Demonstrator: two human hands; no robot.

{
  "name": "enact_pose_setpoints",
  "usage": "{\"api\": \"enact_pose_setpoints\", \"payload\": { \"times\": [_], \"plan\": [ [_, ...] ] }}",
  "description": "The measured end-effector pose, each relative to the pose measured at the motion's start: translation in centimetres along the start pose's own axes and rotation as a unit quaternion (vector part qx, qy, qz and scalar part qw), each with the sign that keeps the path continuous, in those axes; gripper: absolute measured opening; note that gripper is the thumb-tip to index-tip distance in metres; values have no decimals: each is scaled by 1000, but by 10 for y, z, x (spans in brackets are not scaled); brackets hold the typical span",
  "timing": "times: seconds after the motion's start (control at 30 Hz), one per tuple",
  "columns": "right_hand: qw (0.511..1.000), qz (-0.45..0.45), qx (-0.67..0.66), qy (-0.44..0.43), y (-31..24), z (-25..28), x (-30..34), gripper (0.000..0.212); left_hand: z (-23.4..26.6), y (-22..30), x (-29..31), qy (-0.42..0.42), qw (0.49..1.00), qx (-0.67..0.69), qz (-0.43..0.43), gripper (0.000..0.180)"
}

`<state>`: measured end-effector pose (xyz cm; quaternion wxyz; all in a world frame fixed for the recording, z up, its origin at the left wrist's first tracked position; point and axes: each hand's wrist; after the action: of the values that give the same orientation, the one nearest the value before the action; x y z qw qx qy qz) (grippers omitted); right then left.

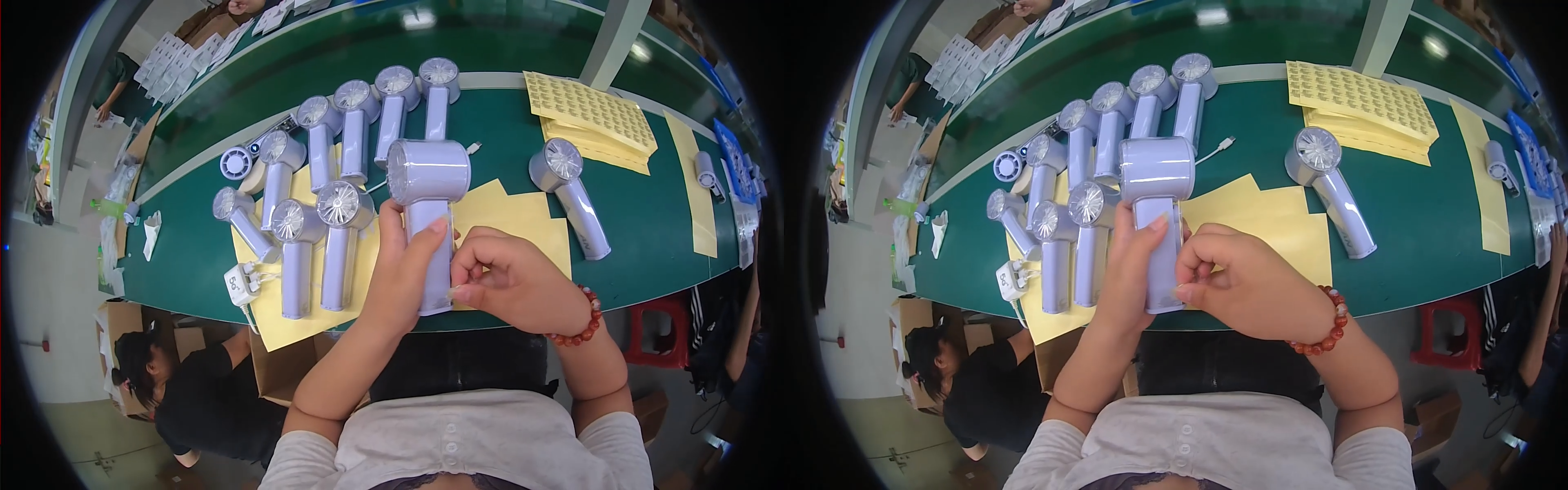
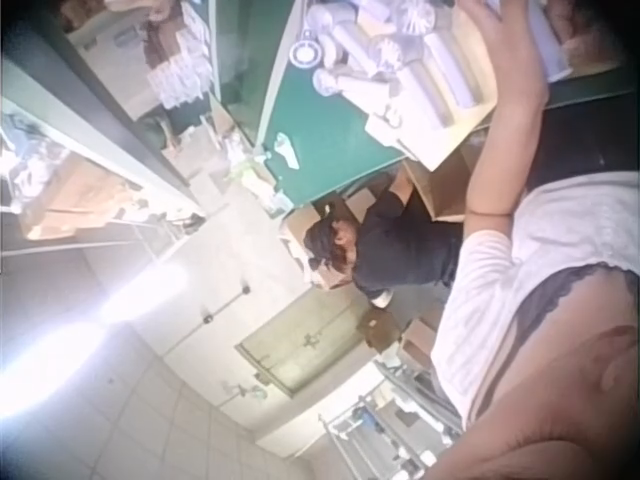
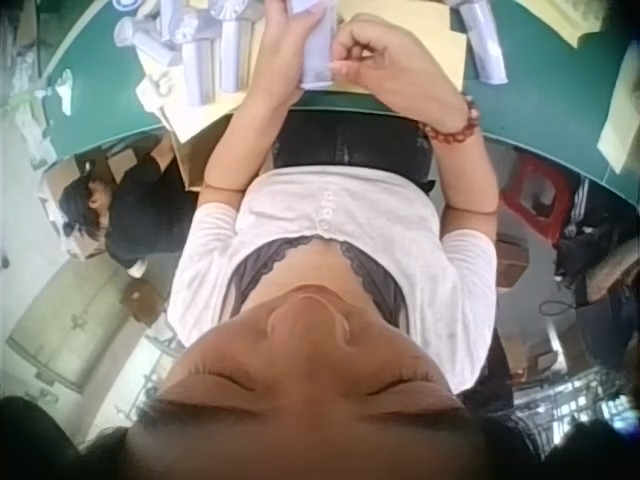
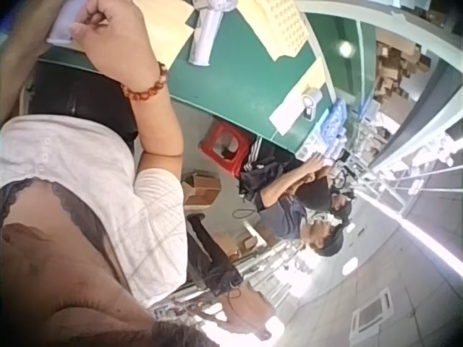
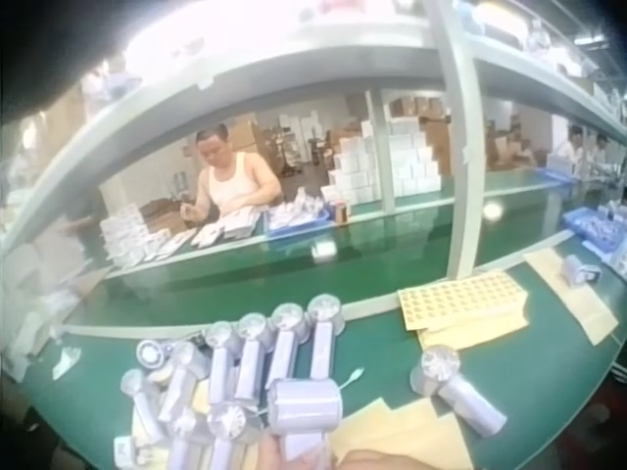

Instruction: The person assembles handheld fans by hand from fan components, then applies product stickers to the assembled fans.

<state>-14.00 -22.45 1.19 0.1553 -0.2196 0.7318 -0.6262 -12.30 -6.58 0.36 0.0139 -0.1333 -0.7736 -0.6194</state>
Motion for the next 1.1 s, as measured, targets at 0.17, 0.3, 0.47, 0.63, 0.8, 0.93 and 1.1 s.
{"api": "enact_pose_setpoints", "payload": {
  "times": [0.17, 0.3, 0.47, 0.63, 0.8, 0.93, 1.1],
  "plan": [
    [1000, 15, -8, 14, 2, -4, 0, 11, 0, 3, 2, 3, 1000, 5, 11, 47],
    [993, 67, 79, 54, 3, -14, 2, 12, -2, 1, 2, 24, 1000, -3, 0, 42],
    [901, 284, 309, 111, 3, -28, 5, 19, 8, 7, 0, 2, 999, 45, 12, 42],
    [889, 289, 258, 245, 0, -25, 1, 12, 26, 19, 7, 39, 995, 82, -32, 36],
    [947, 140, 251, 141, 33, -22, -20, 4, 37, 29, 11, 74, 992, 74, -74, 30],
    [939, 118, 287, 150, 43, -26, -29, 4, 38, 31, 12, 79, 992, 54, -80, 29],
    [914, 118, 355, 159, 55, -26, -40, 6, 41, 31, 5, 99, 991, -37, -81, 36]
  ]
}}
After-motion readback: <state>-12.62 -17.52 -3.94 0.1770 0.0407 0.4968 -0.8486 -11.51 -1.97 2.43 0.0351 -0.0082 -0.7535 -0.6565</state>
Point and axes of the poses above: each hand's wrist, its own x-axis away from the middle knuckle, its own z-axis out of the back of the hand, y = z × x, and after that the axes turned 7 degrees about -x, right-handed
